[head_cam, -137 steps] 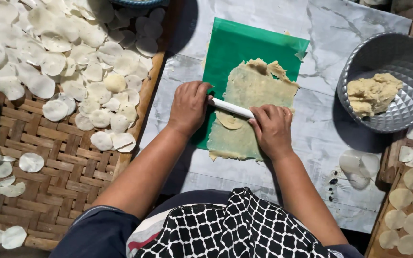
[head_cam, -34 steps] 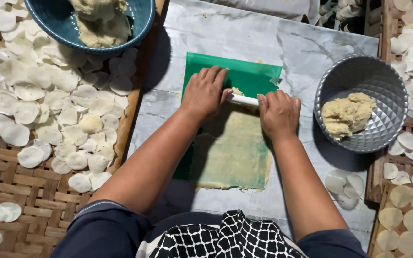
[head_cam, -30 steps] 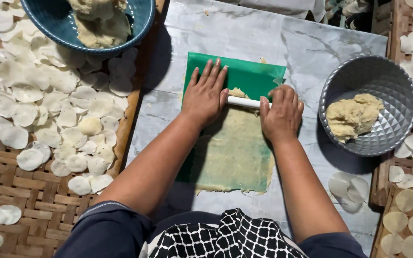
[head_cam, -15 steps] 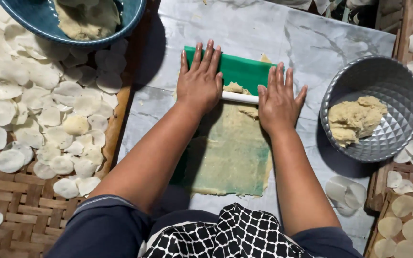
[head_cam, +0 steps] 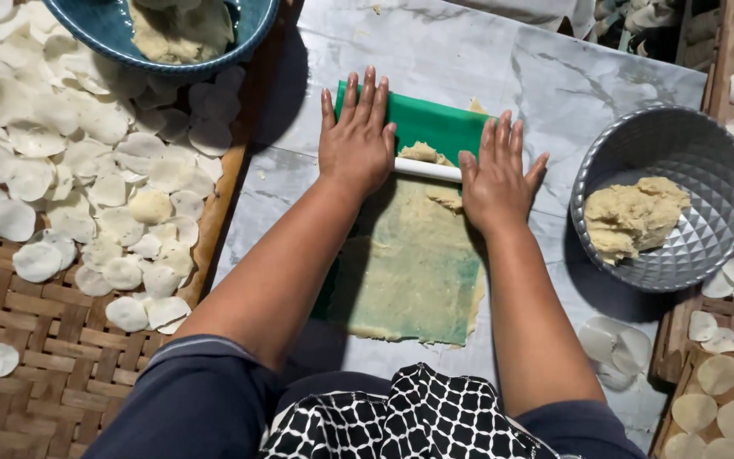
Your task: Rolling out small portions of dough into thin sheets using a rolling pin on a plastic mat
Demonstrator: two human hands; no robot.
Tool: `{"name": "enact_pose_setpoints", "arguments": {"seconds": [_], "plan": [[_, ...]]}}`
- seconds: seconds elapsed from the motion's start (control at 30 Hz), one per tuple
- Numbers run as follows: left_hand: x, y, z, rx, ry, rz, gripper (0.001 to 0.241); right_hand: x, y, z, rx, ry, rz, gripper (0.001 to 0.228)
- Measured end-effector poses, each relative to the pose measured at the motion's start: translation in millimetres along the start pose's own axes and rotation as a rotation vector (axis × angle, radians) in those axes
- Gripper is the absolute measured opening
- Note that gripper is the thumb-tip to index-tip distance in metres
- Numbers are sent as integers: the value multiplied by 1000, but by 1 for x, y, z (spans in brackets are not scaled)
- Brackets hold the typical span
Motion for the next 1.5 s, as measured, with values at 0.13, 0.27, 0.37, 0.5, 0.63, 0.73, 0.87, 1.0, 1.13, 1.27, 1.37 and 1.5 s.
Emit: {"name": "enact_pose_setpoints", "arguments": {"seconds": [0.13,0.27,0.37,0.5,0.63,0.73,0.87,1.0,1.13,1.27,1.37,1.5], "plan": [[6,22,-4,-27,-24,-67,66,17,7,4,33,-4,16,70],[39,21,0,17,20,104,66,58,4,3,-89,89,-12,64],[35,13,5,9,28,63,67,53,16,-6,-214,228,-217,51],[33,11,9,-1,29,37,69,45,5,-22,-69,349,-265,35],[35,10,9,33,-64,10,69,33,3,-16,11,372,-131,39],[35,0,6,140,-191,-62,60,35,15,-1,-14,421,-63,35],[24,16,7,217,-236,-144,58,39,40,21,-86,471,-148,34],[0,5,4,182,-306,-190,54,26,37,20,-43,469,-228,40],[-6,2,5,160,-313,-221,48,17,37,24,-25,469,-255,42],[7,11,5,173,-311,-280,45,20,29,24,-26,457,-273,43],[5,5,6,173,-312,-285,43,12,18,17,-45,452,-273,43],[-10,-1,3,113,-333,-138,55,-15,9,1,-179,411,-155,33]]}}
Point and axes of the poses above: each hand's wrist, its own x-axis away from the middle knuckle, its own y-axis out of the back of the hand, z = x × y, the point moved 10 cm from there along -x, towards the middle knuckle, and after that the axes turned 15 degrees about -z, right-handed, at the moved point
